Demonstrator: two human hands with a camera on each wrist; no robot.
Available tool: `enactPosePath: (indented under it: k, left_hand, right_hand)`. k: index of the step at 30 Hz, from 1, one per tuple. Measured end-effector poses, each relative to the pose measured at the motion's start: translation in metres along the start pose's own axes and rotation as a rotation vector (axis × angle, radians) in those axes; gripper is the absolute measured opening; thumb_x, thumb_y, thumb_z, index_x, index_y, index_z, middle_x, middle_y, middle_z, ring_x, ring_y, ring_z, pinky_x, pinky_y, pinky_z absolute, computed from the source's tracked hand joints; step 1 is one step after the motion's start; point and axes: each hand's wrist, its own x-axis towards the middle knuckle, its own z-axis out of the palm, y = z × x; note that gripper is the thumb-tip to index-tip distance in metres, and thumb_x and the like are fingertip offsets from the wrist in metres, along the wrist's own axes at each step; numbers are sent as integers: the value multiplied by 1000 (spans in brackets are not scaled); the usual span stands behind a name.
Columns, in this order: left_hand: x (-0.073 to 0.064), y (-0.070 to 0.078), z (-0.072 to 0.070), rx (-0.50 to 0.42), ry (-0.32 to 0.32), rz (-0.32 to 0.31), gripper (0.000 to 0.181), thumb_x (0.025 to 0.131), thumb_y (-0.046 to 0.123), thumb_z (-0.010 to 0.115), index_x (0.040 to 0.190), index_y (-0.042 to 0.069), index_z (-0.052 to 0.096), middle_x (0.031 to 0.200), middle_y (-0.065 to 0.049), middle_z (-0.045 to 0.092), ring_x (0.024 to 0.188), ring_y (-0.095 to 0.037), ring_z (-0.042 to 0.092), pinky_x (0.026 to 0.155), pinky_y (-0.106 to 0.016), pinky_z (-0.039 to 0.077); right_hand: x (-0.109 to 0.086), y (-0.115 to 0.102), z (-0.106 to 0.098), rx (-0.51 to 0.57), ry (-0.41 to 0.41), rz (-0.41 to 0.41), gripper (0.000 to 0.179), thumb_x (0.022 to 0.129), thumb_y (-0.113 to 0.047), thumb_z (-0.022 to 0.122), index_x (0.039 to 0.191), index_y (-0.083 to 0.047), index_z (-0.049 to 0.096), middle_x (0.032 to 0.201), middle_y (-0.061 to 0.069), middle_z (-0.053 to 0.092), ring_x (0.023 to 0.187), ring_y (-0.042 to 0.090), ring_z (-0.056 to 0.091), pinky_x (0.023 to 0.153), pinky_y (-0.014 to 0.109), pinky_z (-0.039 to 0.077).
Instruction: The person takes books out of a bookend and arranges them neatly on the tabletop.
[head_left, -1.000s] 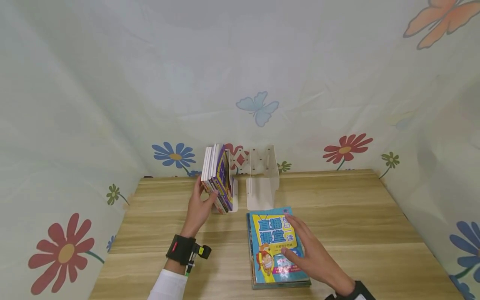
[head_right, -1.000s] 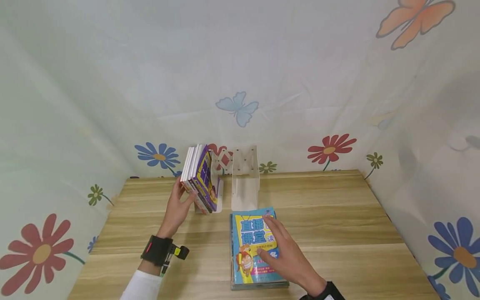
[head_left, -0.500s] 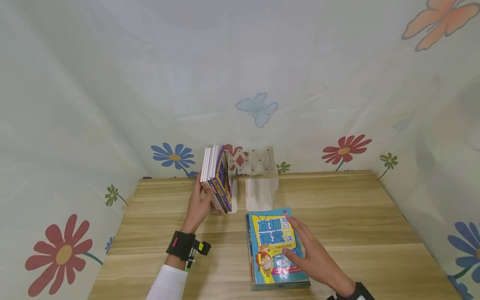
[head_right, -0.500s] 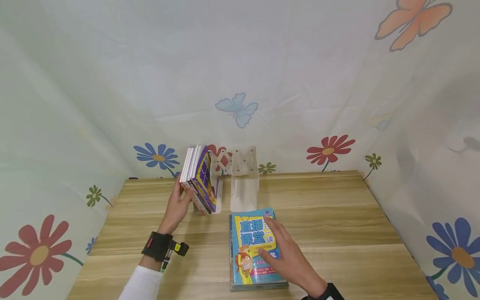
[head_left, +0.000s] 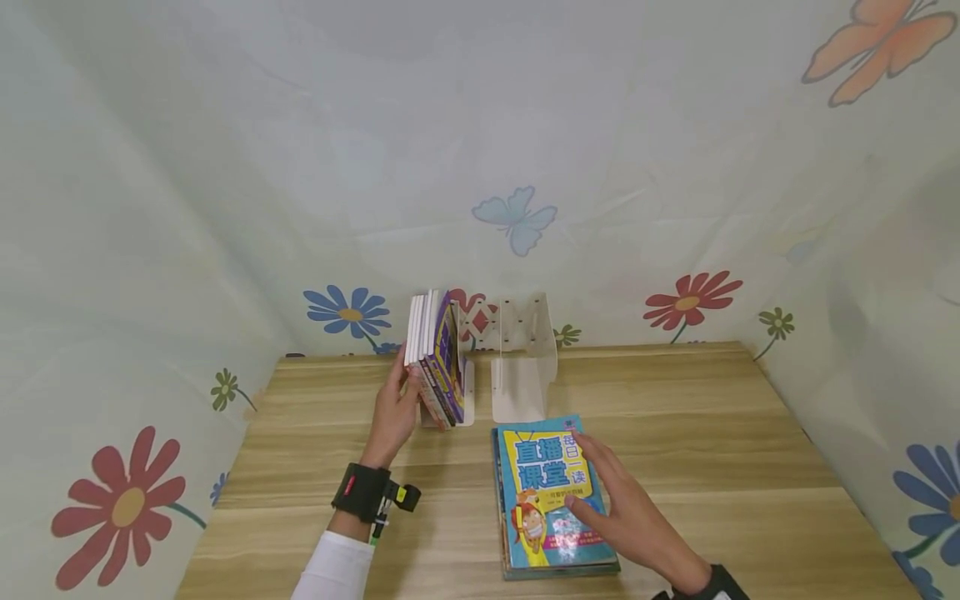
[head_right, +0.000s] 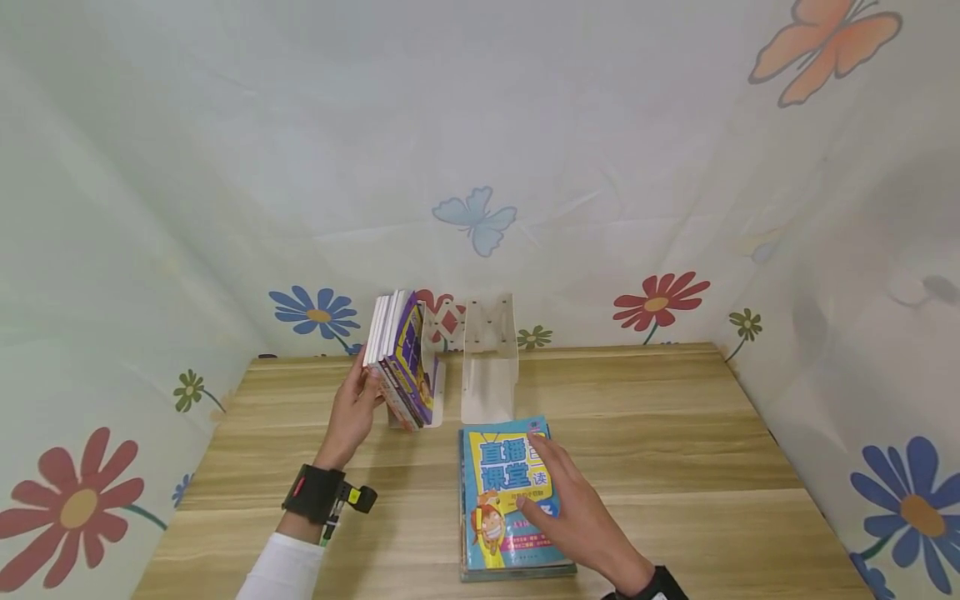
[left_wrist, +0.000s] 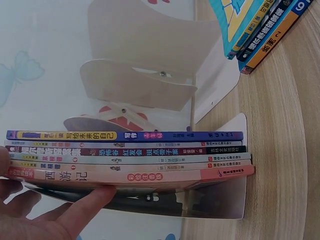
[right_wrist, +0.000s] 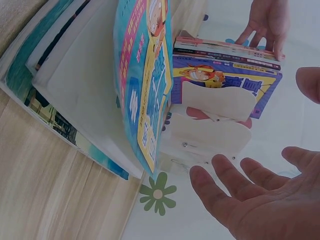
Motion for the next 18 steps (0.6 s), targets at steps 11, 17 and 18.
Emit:
enactPosePath:
  k: [11, 17, 18]
  left_hand:
    - [-4, 3, 0, -31, 41, -6, 46, 98, 40, 36, 142, 43, 21, 144, -6, 34, 116, -24, 46, 86, -38, 50]
    - [-6, 10, -3, 8, 63, 16, 45, 98, 42, 34, 142, 42, 23, 142, -6, 38, 109, -23, 51, 83, -40, 52]
    - [-6, 11, -4, 11, 66, 16, 45, 98, 42, 34, 142, 42, 23, 142, -6, 38, 108, -23, 52, 82, -40, 52]
  right_hand:
    - [0, 0, -2, -9, 5, -7, 76, 83, -47, 64, 143, -39, 18, 147, 6, 26, 127, 37, 31, 87, 66, 40]
    - [3, -1, -7, -17, 3, -23, 76, 84, -41, 66, 143, -39, 19, 147, 3, 27, 127, 34, 32, 86, 62, 43]
    - [4, -1, -8, -18, 3, -33, 76, 84, -38, 67, 143, -38, 19, 147, 3, 26, 127, 35, 32, 86, 63, 42]
